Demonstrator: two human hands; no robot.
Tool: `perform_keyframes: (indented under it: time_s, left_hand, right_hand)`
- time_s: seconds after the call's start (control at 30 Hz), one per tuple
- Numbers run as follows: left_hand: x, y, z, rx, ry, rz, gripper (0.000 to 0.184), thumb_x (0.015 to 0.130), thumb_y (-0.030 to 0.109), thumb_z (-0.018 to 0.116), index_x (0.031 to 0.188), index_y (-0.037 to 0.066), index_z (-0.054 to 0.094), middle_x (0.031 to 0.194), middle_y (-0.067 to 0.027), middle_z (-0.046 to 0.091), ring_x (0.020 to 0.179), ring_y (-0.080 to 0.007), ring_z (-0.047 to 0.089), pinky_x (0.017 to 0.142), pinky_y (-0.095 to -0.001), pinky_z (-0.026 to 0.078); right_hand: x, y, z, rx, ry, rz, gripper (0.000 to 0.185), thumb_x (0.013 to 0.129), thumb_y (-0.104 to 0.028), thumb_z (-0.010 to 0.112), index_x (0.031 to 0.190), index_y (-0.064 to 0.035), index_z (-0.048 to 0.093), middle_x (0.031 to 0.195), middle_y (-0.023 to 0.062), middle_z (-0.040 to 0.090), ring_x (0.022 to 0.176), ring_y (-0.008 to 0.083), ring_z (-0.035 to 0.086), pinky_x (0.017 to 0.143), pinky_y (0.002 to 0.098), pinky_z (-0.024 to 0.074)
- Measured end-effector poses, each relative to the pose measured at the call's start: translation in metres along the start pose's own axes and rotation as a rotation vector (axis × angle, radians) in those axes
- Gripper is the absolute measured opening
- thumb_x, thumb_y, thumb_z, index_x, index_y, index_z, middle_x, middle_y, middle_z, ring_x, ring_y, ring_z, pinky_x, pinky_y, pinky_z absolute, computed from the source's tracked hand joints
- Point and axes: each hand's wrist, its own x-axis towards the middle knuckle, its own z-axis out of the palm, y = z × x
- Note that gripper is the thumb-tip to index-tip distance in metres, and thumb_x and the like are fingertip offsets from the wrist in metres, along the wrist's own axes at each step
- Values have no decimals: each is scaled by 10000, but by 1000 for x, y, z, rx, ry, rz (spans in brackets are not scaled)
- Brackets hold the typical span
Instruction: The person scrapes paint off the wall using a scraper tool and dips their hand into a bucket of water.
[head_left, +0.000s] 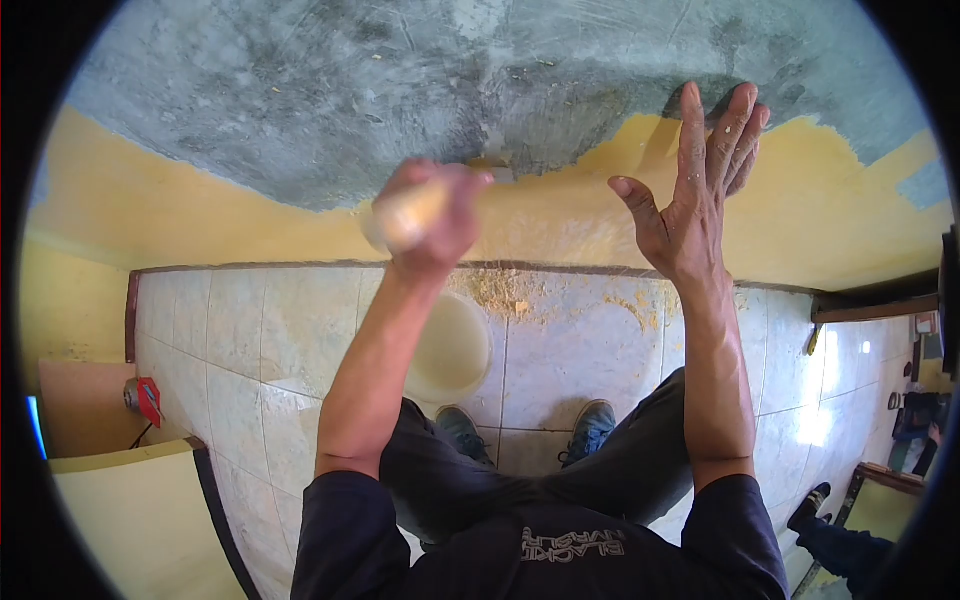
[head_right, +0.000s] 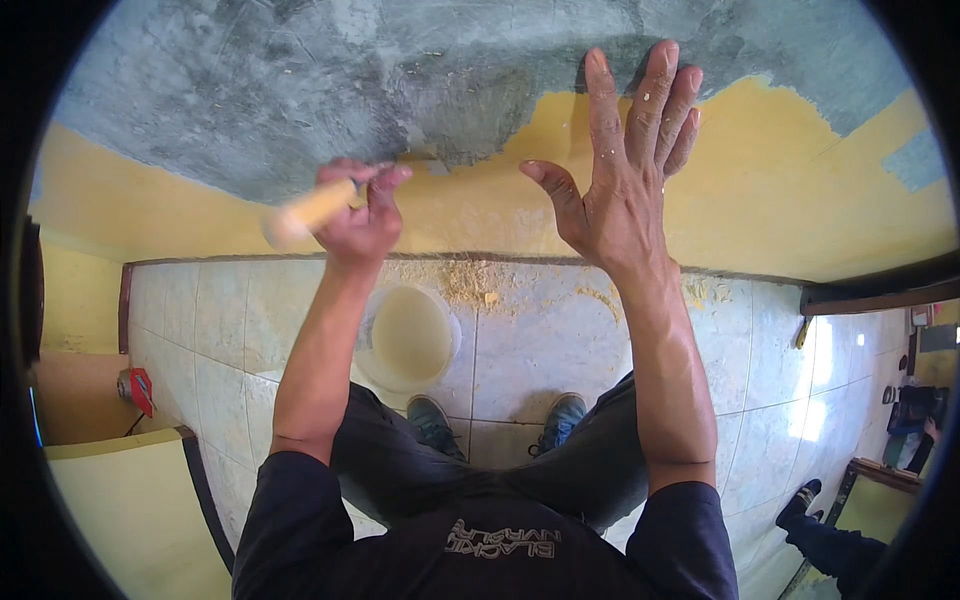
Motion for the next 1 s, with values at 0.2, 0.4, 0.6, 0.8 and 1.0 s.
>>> perform_keyframes:
  time_s: [0.2,0.4,0.6,0.8,1.0]
  left_hand:
    - [-4,-2,3,-8,-25,-49,213,681,-138,625,837,2,590,742,-88,585,649,-192,679,550,-285,596]
    - [-12,-6,3,192,-139,53,195,674,-120,672,786,23,600,717,-70,603,606,-211,672,515,-302,552]
    - [-6,3,3,329,-220,-45,199,683,-150,621,815,-1,607,717,-94,602,617,-218,687,521,-283,558]
    - [-17,-7,5,28,-98,-58,232,674,-158,589,827,15,616,738,-76,596,573,-187,617,541,-288,592]
    - [-7,0,6,292,-217,24,201,665,-129,670,760,42,621,670,-54,615,550,-203,629,501,-301,537]
  right_hand:
    - [-2,5,2,-26,10,-17,948,845,-620,645,1565,-140,257,1636,233,-32,1496,458,-73,1161,607,11]
    - [-3,5,1,1,2,-15,943,846,-622,638,1565,-141,261,1640,223,-19,1497,458,-67,1163,607,13]
    - [-6,6,3,14,-8,-6,937,856,-636,615,1567,-144,253,1639,222,-13,1498,452,-69,1161,610,13]
    - [-7,7,1,30,-27,-9,914,868,-627,600,1567,-152,252,1639,224,-8,1497,451,-82,1156,618,-8]
    - [-8,3,0,44,-42,-4,883,877,-577,620,1566,-161,256,1637,228,-20,1495,452,-97,1153,623,-13]
